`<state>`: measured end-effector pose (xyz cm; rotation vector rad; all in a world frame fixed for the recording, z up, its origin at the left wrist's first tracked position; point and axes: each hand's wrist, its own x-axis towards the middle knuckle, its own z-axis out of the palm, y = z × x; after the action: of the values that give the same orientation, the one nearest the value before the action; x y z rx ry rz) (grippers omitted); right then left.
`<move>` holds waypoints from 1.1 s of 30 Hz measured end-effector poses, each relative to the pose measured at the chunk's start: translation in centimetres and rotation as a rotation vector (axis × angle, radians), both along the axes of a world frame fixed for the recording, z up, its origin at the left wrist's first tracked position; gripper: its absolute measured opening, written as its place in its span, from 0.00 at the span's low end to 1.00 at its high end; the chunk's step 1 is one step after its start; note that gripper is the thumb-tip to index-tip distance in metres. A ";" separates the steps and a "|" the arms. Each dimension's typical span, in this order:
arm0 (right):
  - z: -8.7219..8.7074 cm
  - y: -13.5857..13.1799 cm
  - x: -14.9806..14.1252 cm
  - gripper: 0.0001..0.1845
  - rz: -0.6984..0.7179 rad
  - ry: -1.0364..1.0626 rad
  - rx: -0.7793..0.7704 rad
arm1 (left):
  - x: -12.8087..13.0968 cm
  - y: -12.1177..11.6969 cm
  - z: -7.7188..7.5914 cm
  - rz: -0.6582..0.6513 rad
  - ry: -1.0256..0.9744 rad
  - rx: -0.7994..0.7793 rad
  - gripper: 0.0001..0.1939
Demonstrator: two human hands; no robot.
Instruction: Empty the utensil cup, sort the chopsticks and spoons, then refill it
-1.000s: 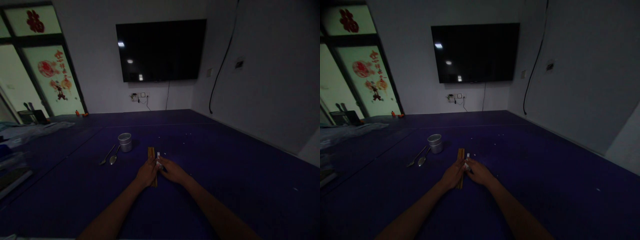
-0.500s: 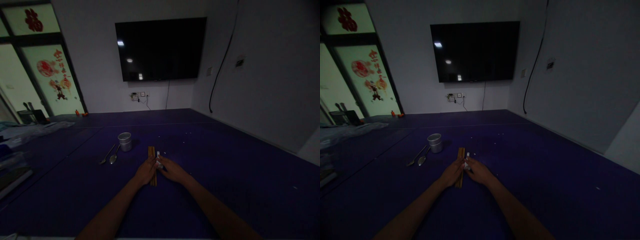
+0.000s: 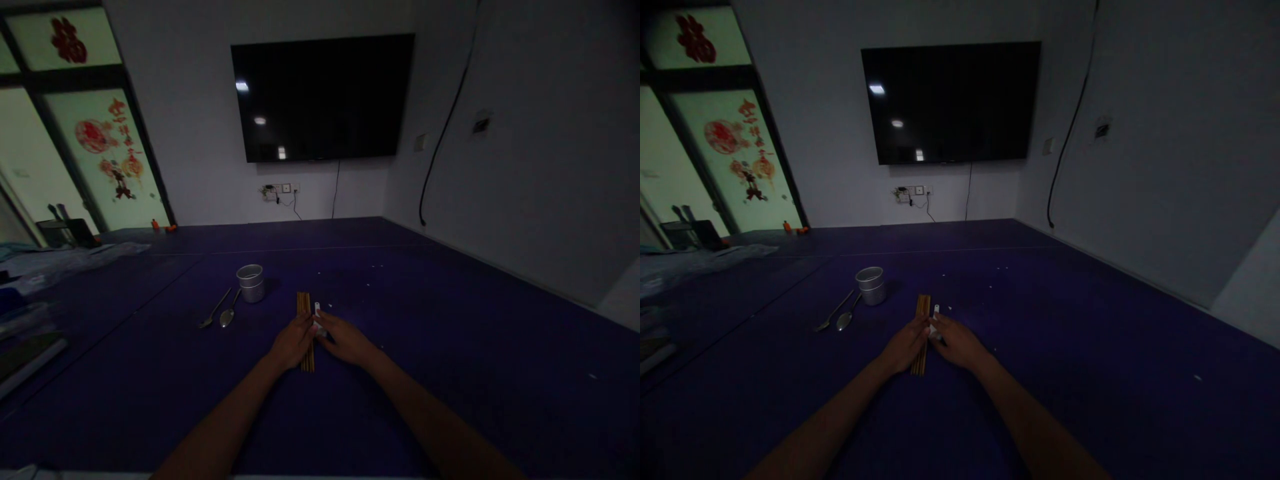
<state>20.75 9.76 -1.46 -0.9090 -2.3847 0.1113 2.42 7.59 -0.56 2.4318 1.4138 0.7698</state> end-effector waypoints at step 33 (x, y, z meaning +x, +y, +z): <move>1.3 -0.1 0.0 0.16 -0.130 0.093 0.183 | -11.7 1.1 3.8 1.131 0.240 0.054 0.19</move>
<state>20.72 9.67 -0.19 -0.9469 -2.2020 -0.1105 -9.32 8.65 3.24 1.5987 2.9076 0.6749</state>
